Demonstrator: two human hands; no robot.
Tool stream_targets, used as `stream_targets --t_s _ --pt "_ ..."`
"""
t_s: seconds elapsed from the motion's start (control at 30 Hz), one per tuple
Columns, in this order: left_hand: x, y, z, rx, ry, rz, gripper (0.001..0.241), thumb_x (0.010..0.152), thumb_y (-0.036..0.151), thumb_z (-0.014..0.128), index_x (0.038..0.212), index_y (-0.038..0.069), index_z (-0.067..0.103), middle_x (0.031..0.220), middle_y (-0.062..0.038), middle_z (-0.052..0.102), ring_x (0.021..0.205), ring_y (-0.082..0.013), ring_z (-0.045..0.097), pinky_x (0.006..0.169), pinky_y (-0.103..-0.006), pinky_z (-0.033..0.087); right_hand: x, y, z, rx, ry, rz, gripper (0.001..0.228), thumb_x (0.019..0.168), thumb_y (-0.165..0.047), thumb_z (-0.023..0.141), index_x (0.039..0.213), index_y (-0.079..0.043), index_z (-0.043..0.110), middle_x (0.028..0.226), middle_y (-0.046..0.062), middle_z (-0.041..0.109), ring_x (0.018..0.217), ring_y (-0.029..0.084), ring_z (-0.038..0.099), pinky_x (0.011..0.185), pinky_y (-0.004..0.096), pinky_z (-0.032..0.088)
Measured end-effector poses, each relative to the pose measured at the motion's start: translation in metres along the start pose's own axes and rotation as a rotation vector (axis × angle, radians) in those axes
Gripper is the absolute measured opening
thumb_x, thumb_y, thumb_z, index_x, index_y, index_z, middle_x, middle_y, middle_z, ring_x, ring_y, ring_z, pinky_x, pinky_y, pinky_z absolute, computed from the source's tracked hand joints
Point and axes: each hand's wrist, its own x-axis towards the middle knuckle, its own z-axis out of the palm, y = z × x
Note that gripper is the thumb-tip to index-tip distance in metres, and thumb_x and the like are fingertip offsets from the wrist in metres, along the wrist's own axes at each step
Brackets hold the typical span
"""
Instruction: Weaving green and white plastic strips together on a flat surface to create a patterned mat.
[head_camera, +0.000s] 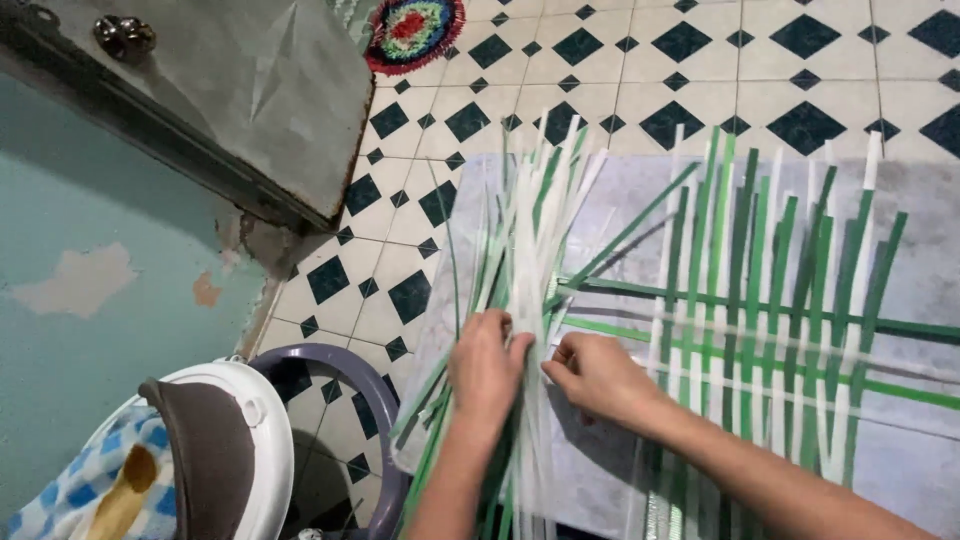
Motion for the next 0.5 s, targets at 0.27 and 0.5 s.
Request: stream_targets --t_s 0.27,0.5 --pt "0.005 -0.007 -0.005 -0.114 -0.048 -0.025 0.033 0.079 0.027 0.078 0.104 0.009 0.065 0.091 -0.006 0.064 0.09 -0.0302 0.069 0.074 -0.0435 0.057 0.034 0.005 0.037 0.017 0.096 0.167 0.029 0.08 -0.032 0.071 0.074 -0.004 0.068 0.065 0.015 0.07 0.075 0.035 0.072 0.068 0.041 0.057" --pt "0.004 -0.015 0.01 -0.122 0.009 0.005 0.026 0.079 0.026 0.077 0.097 0.013 0.064 0.094 -0.003 0.066 0.088 -0.0254 0.065 0.074 -0.0417 0.05 0.012 -0.019 0.024 0.352 -0.017 0.308 0.017 0.088 -0.014 0.054 0.073 -0.008 0.05 0.048 0.015 0.066 0.039 0.021 0.065 0.037 0.029 0.049"
